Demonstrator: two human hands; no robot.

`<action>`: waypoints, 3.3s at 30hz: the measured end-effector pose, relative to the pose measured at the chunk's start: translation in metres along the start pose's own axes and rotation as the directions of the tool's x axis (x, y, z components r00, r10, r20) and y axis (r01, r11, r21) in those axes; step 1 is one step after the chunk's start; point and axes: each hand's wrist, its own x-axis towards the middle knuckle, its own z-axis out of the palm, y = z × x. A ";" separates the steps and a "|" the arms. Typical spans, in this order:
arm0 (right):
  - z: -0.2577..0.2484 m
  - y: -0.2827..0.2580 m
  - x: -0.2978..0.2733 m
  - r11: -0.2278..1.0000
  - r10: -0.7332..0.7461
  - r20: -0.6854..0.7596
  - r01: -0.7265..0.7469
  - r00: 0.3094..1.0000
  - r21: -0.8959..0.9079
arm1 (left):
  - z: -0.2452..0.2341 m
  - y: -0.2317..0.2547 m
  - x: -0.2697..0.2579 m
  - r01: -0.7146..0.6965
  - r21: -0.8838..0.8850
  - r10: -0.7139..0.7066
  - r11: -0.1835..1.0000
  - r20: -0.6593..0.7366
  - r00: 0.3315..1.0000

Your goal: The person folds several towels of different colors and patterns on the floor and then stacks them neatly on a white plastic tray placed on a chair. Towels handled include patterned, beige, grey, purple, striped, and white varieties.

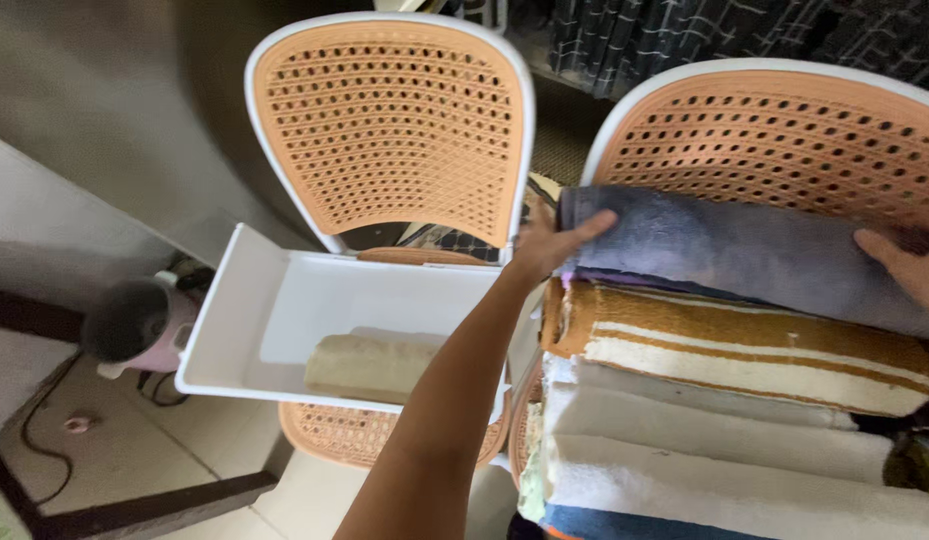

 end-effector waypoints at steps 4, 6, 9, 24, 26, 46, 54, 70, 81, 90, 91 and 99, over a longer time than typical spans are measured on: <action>-0.014 0.024 -0.005 0.867 0.487 0.100 -0.494 0.868 0.070 | 0.003 0.001 0.005 0.080 -0.199 -0.092 0.977 -0.055 0.994; -0.036 0.007 -0.022 0.632 0.555 0.283 -0.617 0.782 0.469 | 0.004 0.001 0.004 0.142 -0.285 -0.150 0.948 -0.006 0.989; -0.064 -0.039 -0.043 0.430 0.689 0.341 -0.739 0.640 0.519 | 0.011 0.005 0.004 0.102 -0.334 -0.094 0.937 0.042 0.995; -0.083 -0.100 -0.046 0.546 0.713 0.225 -0.727 0.664 0.416 | 0.002 0.055 0.010 0.259 -0.457 -0.221 0.851 0.137 0.966; -0.079 -0.095 -0.044 0.515 0.730 0.230 -0.739 0.643 0.434 | -0.001 0.061 0.006 0.211 -0.493 -0.202 0.844 0.073 0.977; -0.063 -0.158 -0.109 -0.268 0.579 0.683 -0.688 0.445 0.675 | -0.007 0.108 -0.018 0.322 -0.659 -0.259 0.680 0.196 0.946; -0.037 -0.212 -0.107 -0.470 0.579 0.542 -0.294 0.609 0.832 | -0.012 0.104 -0.016 0.297 -0.546 -0.201 0.783 0.230 0.952; -0.045 -0.266 -0.114 -0.223 0.433 0.446 -0.386 0.783 0.895 | -0.155 -0.009 -0.050 0.233 -0.736 0.041 0.636 0.334 0.942; 0.086 -0.438 -0.121 -0.236 0.133 0.693 -0.657 0.708 0.716 | -0.389 -0.150 -0.086 0.357 -0.576 -0.469 0.735 -0.052 0.882; 0.181 -0.534 -0.196 -0.307 0.302 0.852 -0.803 0.427 0.511 | -0.465 -0.302 -0.076 0.363 -0.276 -0.454 0.890 -0.454 0.767; 0.194 -0.534 -0.203 -0.280 0.335 0.843 -0.809 0.422 0.516 | -0.464 -0.318 -0.075 0.326 -0.271 -0.420 0.906 -0.462 0.781; 0.260 -0.505 -0.203 -0.220 0.446 0.769 -0.776 0.459 0.591 | -0.431 -0.391 -0.056 0.323 -0.102 -0.322 0.941 -0.563 0.761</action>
